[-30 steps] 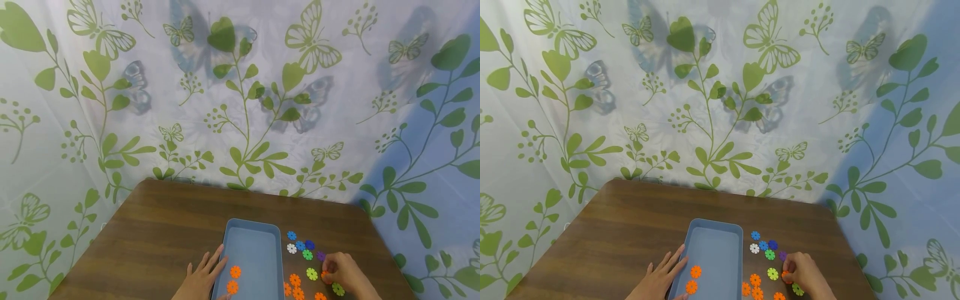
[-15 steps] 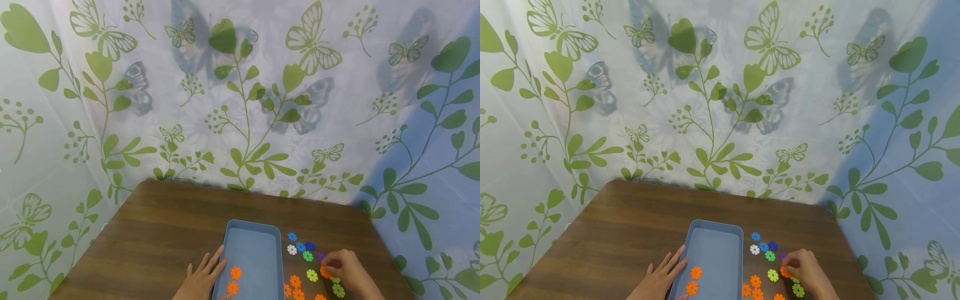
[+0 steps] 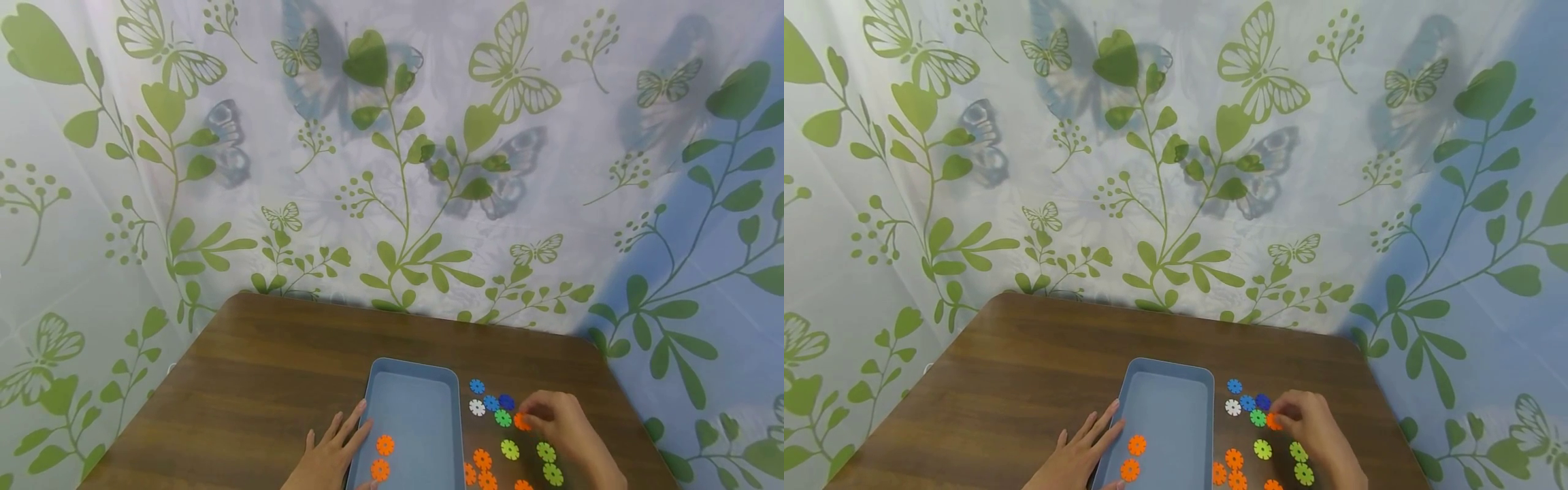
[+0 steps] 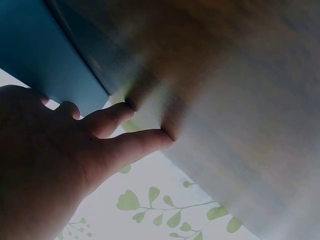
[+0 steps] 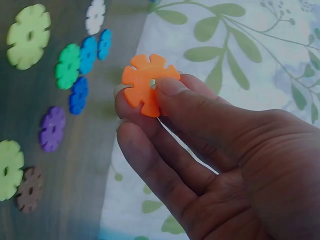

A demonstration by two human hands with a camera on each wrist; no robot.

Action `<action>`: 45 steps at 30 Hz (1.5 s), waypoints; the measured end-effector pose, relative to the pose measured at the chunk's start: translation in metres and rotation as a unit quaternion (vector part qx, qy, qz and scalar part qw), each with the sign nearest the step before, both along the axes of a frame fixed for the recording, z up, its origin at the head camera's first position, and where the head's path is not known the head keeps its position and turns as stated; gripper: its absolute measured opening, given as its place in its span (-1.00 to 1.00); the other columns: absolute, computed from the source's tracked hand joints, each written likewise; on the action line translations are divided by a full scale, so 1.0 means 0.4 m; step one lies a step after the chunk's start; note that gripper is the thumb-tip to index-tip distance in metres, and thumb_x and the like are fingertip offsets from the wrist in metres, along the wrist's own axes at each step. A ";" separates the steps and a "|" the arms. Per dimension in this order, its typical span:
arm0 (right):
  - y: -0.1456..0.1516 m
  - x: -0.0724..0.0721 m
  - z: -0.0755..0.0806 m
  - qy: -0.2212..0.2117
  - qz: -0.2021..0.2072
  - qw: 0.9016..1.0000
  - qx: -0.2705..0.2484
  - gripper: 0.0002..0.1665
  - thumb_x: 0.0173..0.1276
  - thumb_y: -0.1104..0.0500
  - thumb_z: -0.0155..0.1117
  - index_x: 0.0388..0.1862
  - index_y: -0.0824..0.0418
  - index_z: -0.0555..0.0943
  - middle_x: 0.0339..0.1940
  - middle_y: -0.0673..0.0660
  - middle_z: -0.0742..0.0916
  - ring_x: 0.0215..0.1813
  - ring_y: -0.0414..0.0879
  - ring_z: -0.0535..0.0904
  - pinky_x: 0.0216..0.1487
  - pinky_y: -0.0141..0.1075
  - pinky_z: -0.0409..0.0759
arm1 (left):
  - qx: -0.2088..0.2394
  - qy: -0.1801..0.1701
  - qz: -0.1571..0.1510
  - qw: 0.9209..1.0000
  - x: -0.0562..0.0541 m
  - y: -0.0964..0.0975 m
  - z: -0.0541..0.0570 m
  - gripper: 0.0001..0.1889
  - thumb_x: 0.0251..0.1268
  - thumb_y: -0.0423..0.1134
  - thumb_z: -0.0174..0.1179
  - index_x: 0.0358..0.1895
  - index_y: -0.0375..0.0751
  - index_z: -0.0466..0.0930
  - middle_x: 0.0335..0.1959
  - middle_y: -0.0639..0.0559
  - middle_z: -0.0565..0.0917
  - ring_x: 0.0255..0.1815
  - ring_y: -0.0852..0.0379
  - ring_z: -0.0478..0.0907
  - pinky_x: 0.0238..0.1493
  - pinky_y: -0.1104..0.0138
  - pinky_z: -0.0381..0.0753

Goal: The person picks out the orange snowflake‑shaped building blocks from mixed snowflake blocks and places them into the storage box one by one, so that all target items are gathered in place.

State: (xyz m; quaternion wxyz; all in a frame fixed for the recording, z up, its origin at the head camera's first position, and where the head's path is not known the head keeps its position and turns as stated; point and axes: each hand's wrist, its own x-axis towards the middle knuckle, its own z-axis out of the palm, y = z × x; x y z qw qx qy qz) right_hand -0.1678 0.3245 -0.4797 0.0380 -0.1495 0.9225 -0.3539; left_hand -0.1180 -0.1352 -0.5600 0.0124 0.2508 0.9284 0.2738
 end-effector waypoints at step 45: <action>-0.211 -0.101 0.055 0.158 0.063 0.982 -0.076 -0.79 0.29 0.45 0.57 -0.29 0.15 0.82 -0.31 0.08 0.82 -0.34 -0.24 0.74 -0.28 -0.31 0.75 | 0.002 -0.016 0.002 1.000 0.001 -0.003 0.002 -0.10 0.47 0.42 0.20 0.69 0.00 0.33 0.81 0.14 0.05 0.54 -0.56 0.35 0.05 -0.77 0.21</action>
